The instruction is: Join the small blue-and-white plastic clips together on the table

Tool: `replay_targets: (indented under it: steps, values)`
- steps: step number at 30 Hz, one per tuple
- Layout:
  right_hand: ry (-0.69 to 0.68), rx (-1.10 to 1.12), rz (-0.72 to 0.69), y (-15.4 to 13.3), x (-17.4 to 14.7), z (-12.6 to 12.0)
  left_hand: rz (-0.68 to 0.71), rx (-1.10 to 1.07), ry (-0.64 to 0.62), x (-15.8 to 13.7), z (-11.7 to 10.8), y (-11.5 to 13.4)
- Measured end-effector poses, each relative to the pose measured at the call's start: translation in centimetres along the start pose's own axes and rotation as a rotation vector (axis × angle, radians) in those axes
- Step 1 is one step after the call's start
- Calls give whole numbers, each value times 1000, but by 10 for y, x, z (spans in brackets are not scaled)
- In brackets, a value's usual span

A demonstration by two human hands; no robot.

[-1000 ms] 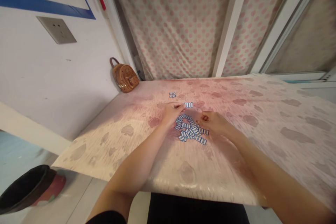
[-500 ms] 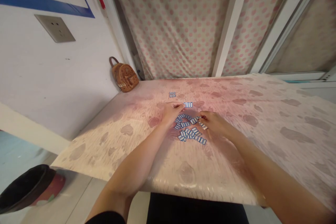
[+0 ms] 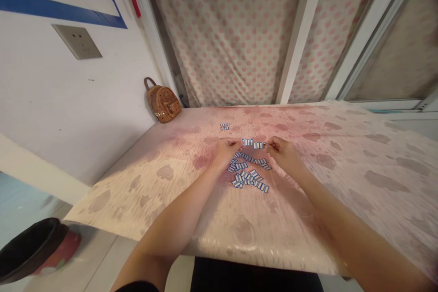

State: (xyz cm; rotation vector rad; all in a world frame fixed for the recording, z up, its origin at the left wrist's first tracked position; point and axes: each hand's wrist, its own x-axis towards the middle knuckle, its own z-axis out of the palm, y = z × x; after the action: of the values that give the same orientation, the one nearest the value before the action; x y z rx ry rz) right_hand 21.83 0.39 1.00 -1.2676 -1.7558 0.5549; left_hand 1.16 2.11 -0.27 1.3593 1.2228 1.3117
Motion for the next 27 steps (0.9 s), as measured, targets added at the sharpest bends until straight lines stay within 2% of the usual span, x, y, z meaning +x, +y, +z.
replay_targets:
  steps: [3,8,27]
  values:
    - [15,125,47,-2,0,3,32,33,-28,-1,3,-3]
    - [24,140,114,-7,-4,8,59,31,-78,-5,8,0]
    - [54,216,144,-17,-7,13,36,-64,-168,-10,14,5]
